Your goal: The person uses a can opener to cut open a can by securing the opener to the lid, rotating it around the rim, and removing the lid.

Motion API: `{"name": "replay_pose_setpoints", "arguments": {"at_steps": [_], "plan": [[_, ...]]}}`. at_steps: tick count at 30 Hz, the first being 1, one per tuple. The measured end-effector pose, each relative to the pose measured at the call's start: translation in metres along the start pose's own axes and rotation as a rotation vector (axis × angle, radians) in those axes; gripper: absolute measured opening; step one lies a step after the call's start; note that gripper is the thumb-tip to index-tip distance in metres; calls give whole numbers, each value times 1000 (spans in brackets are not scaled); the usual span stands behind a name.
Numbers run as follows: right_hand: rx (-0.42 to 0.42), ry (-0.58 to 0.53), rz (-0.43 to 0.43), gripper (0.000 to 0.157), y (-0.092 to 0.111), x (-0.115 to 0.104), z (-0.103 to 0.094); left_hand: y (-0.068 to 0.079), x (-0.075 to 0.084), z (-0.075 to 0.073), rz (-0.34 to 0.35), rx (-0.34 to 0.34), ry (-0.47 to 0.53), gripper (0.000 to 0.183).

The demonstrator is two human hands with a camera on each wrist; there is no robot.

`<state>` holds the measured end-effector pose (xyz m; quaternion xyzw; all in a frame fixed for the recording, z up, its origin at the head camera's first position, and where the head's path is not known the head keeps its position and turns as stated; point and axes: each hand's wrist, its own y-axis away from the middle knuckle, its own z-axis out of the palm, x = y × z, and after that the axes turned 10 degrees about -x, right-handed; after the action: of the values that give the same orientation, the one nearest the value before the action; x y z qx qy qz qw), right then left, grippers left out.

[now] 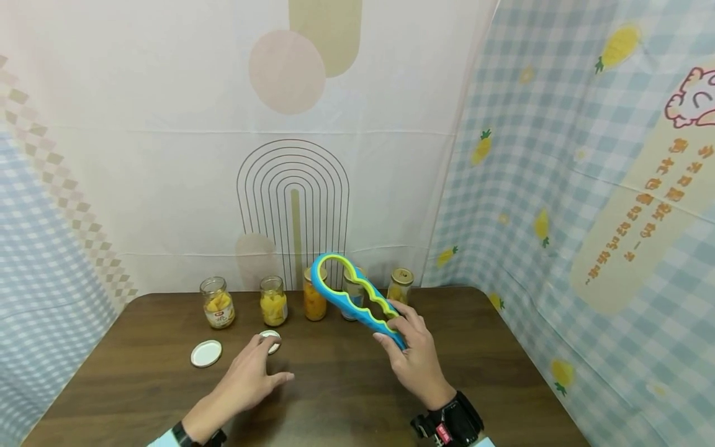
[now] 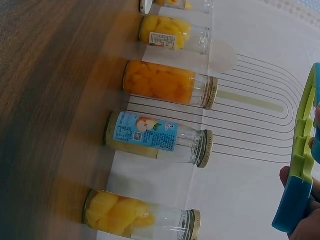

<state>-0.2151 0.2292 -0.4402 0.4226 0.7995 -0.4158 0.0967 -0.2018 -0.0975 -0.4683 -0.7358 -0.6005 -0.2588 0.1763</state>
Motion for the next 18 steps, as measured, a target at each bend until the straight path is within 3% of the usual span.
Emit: {"name": "replay_pose_setpoints", "arguments": {"at_steps": [9, 18], "plan": [[15, 10, -6, 22, 1, 2, -2, -56, 10, 10, -36, -27, 183, 68], [-13, 9, 14, 21, 6, 2, -5, -111, 21, 22, -124, -56, 322, 85]]}}
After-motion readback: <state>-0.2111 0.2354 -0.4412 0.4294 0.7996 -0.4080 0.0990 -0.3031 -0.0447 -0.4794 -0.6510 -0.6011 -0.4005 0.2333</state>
